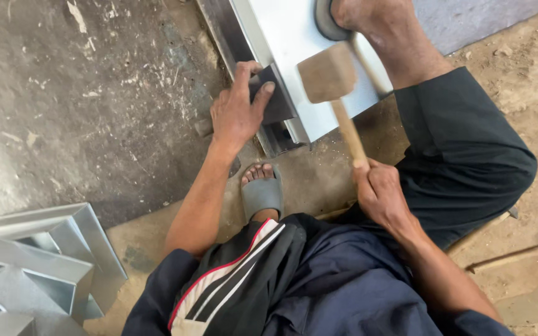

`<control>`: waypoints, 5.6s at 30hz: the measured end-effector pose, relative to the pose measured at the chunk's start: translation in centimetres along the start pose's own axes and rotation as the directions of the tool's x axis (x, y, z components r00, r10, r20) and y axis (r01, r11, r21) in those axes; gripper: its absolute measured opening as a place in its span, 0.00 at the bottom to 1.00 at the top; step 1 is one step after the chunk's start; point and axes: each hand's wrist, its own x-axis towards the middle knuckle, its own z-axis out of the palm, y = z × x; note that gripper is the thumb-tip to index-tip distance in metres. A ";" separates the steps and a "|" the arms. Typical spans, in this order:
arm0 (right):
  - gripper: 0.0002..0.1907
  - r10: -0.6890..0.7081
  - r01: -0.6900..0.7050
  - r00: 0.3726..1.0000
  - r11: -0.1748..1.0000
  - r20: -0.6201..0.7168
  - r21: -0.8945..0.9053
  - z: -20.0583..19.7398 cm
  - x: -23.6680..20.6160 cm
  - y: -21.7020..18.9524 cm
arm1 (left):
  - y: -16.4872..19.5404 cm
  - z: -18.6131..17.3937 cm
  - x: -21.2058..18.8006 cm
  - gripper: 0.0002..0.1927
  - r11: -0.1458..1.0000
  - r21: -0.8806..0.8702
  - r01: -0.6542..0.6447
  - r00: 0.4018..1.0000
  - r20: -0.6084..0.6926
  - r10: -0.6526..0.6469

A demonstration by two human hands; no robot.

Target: The person sits on the floor and uses a hammer and metal block to bend the edges of rectangular metal boxes into shape. They repeatedly position each box, strike the edges with the hammer, and set the finished pieces aside.

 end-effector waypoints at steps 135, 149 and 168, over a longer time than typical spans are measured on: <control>0.12 0.115 -0.062 0.989 0.895 -0.095 0.441 -9.7 -17.0 0.6 | -7.2 1.5 -6.7 0.29 0.913 -0.359 0.192 0.961 -0.119 -0.249; 0.15 0.290 -0.370 0.899 0.904 0.327 0.215 -3.5 -0.2 -1.8 | -13.9 -0.4 -27.6 0.35 0.746 0.530 0.404 0.909 -0.324 -0.263; 0.17 0.049 -0.042 0.987 0.998 0.156 -0.049 -2.0 -2.1 1.2 | -11.5 -1.1 -12.2 0.32 0.829 -0.395 0.396 0.902 0.335 -0.271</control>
